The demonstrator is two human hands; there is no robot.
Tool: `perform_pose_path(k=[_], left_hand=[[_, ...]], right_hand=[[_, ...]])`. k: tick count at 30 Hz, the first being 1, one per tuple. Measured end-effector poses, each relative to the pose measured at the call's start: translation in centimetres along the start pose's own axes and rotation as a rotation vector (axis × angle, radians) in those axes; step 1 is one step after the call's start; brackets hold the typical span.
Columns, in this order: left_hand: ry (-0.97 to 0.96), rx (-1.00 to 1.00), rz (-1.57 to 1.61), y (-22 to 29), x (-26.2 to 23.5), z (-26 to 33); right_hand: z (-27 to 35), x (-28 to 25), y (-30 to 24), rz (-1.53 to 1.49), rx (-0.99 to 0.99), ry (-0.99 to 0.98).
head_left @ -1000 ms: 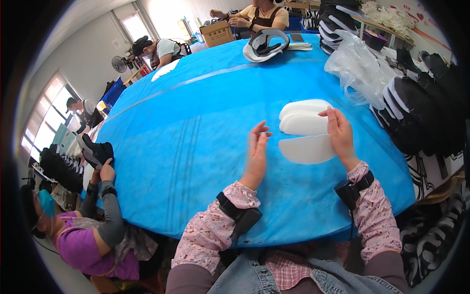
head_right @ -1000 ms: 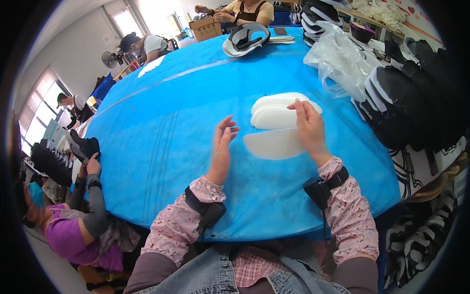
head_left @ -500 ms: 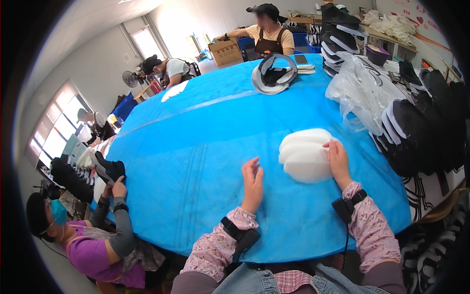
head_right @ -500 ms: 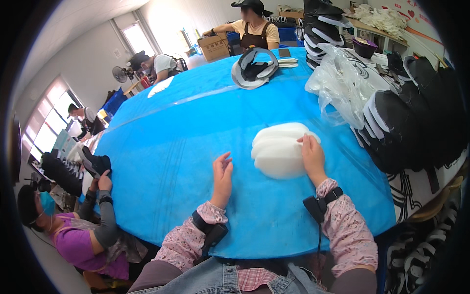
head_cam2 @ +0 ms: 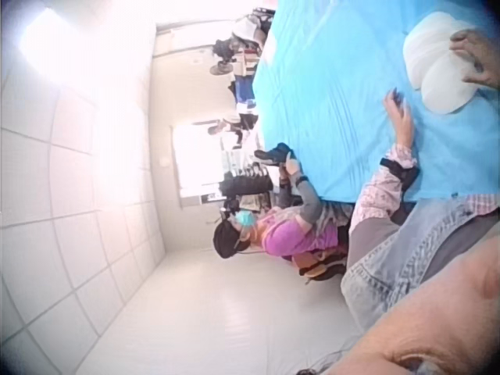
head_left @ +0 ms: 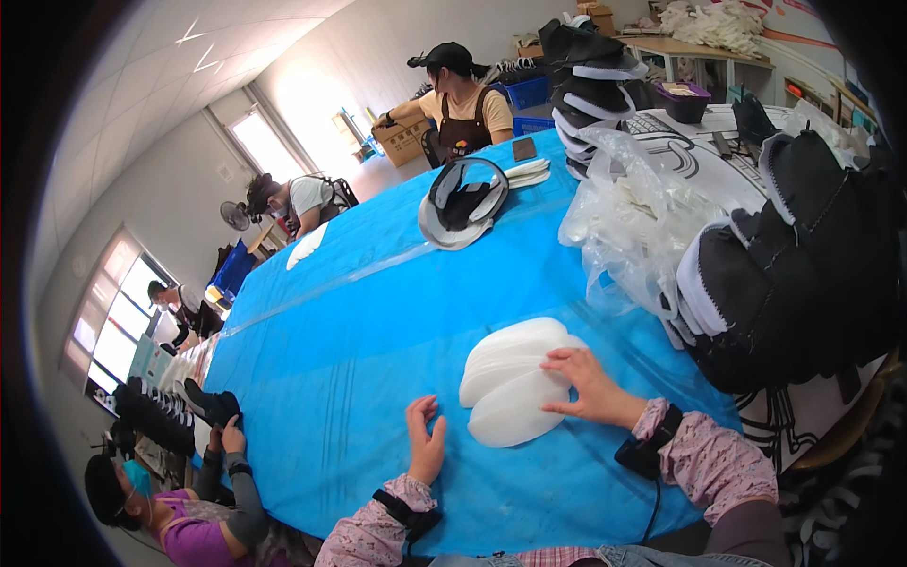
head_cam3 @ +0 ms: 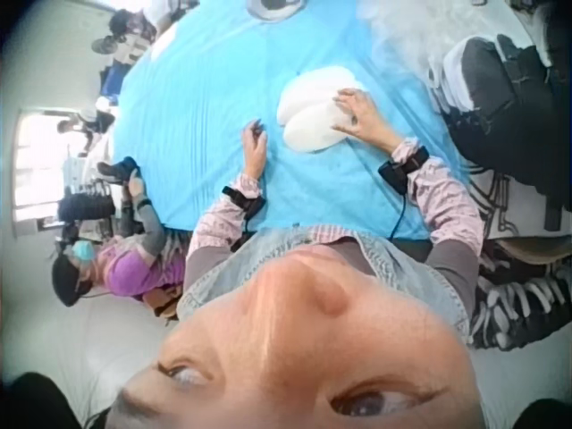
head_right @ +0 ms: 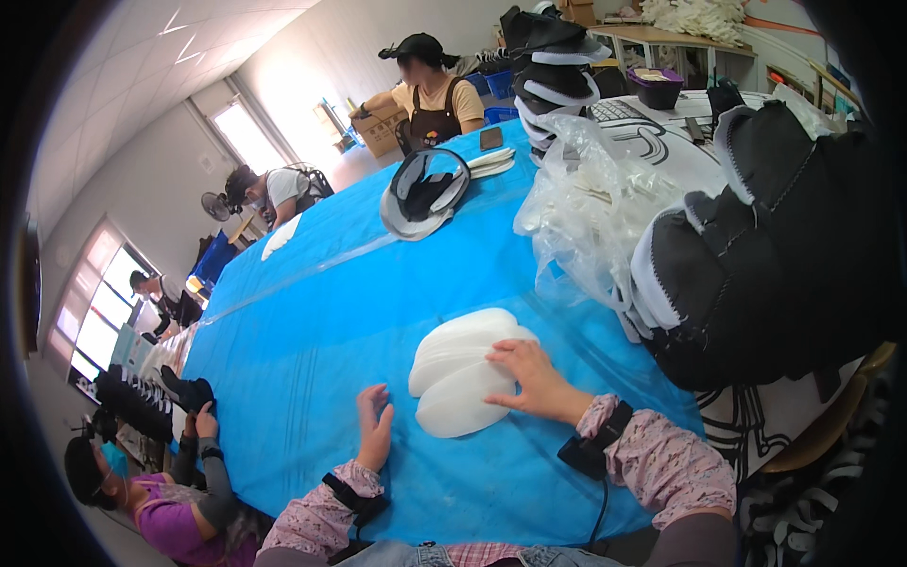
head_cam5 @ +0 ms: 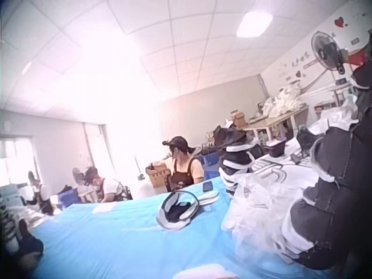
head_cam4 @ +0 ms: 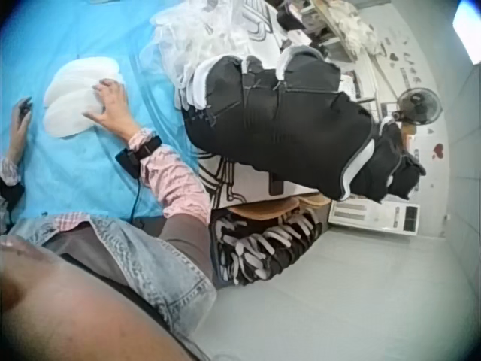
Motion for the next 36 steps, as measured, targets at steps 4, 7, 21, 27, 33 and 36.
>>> perform_pose_path(k=[4, 7, 21, 27, 33, 36], left_hand=[[-0.015, -0.018, -0.022, 0.1, 0.2, -0.2], [-0.025, -0.043, -0.008, -0.8, 0.0, 0.1], [-0.077, -0.093, 0.002, -0.9, 0.3, -0.1], [-0.080, -0.063, -0.014, -0.9, 0.1, -0.1], [-0.090, -0.069, -0.021, -0.8, 0.1, -0.1], [-0.089, -0.059, -0.015, -0.8, 0.1, -0.1]], right_hand=[[0.5, 0.4, 0.3, -0.034, 0.021, -0.007], [0.3, 0.5, 0.3, -0.063, 0.033, -0.013], [0.4, 0.3, 0.5, -0.106, 0.033, 0.017], [0.4, 0.4, 0.5, -0.128, 0.035, 0.015], [0.6, 0.6, 0.7, -0.149, 0.047, -0.008], [0.6, 0.5, 0.7, -0.146, 0.047, -0.015]])
Point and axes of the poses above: each hand's wrist, its own z-axis away from the middle knuckle, its own x-axis out of the palm, y = z × x, the point moved 8 cm from there along -z, towards the middle knuckle, and after that the axes turned 1 degree about -z, right-handed, at the moved point
